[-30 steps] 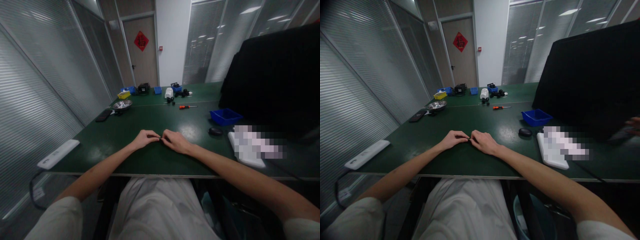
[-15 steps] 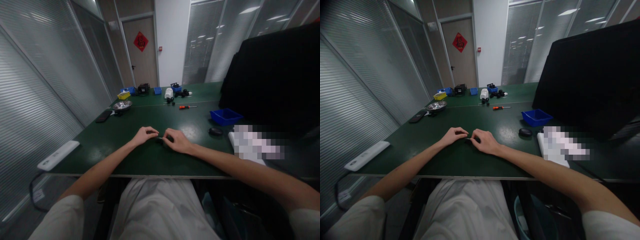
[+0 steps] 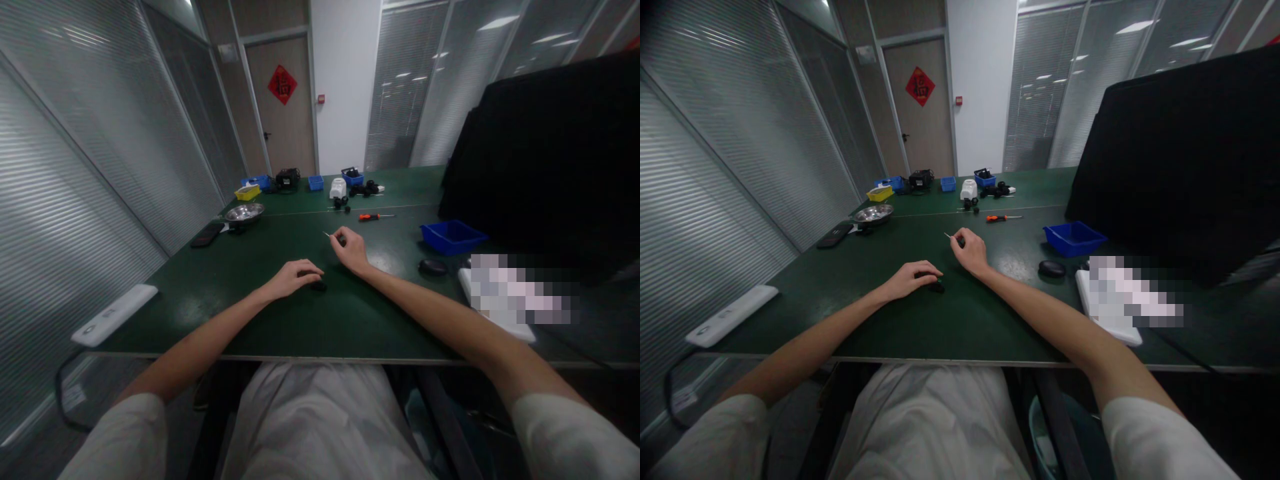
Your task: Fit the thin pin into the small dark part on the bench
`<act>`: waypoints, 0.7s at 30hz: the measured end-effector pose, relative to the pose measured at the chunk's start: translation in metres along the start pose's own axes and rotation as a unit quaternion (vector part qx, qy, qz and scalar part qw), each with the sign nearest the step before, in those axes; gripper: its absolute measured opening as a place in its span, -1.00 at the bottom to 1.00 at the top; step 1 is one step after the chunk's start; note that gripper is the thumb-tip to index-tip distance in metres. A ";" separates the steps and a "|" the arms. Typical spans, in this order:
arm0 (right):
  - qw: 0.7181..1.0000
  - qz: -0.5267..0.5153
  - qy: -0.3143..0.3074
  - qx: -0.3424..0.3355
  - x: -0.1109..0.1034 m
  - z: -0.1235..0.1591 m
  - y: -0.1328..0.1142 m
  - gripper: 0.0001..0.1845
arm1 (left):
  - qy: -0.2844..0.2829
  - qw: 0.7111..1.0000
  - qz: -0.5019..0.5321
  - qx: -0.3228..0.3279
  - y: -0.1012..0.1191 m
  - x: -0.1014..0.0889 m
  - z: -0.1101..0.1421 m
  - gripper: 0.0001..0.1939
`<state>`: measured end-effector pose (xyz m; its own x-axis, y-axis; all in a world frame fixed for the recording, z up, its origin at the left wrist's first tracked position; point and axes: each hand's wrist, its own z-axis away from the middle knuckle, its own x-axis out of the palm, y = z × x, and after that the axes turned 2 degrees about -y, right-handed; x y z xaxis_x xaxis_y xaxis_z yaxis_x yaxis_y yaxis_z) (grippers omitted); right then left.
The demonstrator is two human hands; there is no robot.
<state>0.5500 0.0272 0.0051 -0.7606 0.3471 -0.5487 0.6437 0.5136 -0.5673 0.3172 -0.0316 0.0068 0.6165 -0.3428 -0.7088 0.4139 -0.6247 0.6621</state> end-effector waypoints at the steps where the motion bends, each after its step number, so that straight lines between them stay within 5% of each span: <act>1: 1.000 0.003 -0.012 -0.011 0.000 0.003 0.000 -0.76 | -0.010 1.000 -0.008 0.013 0.002 0.000 0.002 -0.68; 6: 0.996 -0.003 -0.062 -0.067 -0.008 0.028 -0.014 -0.80 | -0.031 0.995 -0.060 0.068 0.005 -0.003 0.009 -0.74; 15: 0.983 -0.040 -0.157 -0.089 -0.037 0.060 -0.040 -0.81 | -0.007 0.997 -0.075 0.011 -0.026 -0.037 0.017 -0.73; 21: 0.978 -0.022 -0.180 -0.101 -0.040 0.066 -0.036 -0.83 | -0.008 0.997 -0.075 0.019 -0.021 -0.033 0.018 -0.70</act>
<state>0.5624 -0.0575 0.0068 -0.6840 0.0414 -0.7283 0.5545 0.6782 -0.4822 0.2762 -0.0194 0.0123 0.5390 -0.2540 -0.8031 0.4752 -0.6956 0.5389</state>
